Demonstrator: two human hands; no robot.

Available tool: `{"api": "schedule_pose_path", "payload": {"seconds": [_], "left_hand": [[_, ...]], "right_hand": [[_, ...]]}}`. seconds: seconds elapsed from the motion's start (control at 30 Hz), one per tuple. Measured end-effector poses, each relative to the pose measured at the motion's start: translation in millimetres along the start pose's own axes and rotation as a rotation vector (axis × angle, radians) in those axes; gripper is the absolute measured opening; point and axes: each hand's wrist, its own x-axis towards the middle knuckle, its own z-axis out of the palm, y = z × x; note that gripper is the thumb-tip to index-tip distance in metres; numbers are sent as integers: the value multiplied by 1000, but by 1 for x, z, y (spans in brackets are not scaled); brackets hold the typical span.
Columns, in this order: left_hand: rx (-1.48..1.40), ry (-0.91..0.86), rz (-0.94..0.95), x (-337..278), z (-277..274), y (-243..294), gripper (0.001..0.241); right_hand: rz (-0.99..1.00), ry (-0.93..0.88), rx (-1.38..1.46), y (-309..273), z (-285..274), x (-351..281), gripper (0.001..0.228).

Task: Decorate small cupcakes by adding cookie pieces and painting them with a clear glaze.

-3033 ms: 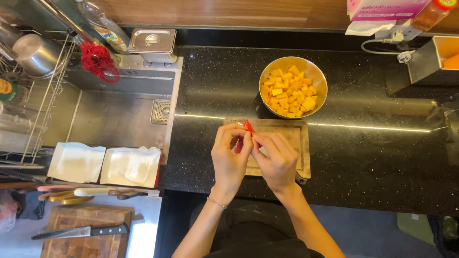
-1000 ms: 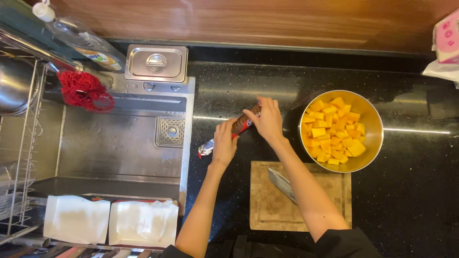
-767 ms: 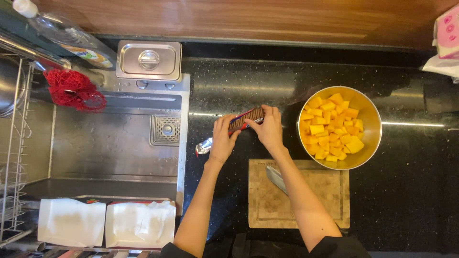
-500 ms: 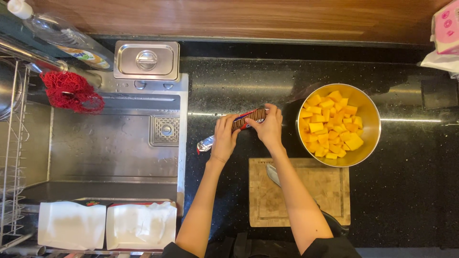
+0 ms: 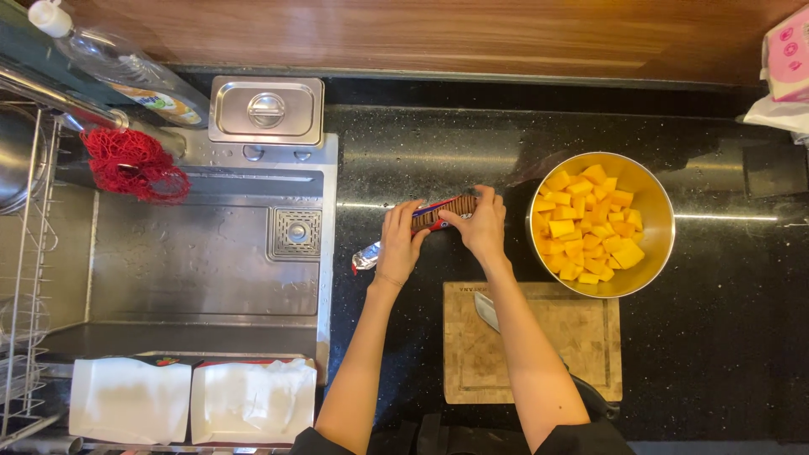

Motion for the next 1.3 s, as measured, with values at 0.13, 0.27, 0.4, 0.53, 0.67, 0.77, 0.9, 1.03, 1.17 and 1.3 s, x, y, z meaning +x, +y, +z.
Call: {"api": "schedule_pose_path", "payload": {"seconds": [0.13, 0.27, 0.4, 0.53, 0.67, 0.77, 0.9, 1.03, 1.17, 1.3], "left_hand": [[29, -18, -7, 1, 0, -2, 63], [72, -45, 0, -1, 4, -1, 61], [135, -38, 79, -2, 6, -1, 61], [183, -16, 113, -4, 15, -6, 60], [196, -39, 78, -1, 12, 0, 60], [236, -9, 163, -2, -5, 32, 60], [28, 66, 66, -58, 1, 80, 40], [-214, -189, -41, -124, 32, 116, 30], [-203, -348, 44, -141, 62, 137, 46], [-72, -346, 225, -141, 102, 141, 60]], "right_hand": [[-30, -13, -40, -17, -9, 1, 97], [-5, -54, -160, -47, -6, -9, 97], [-30, -69, -374, -47, 3, -9, 101], [19, -104, -418, -72, -29, -12, 95], [-213, 234, -113, -80, -64, -51, 91], [-195, 172, 440, -58, -95, -109, 82], [57, 117, 339, 33, -127, -192, 83], [2, 280, 112, 103, -135, -203, 79], [-43, 162, 84, 95, -151, -211, 85], [-164, 134, 19, 106, -164, -222, 93]]}}
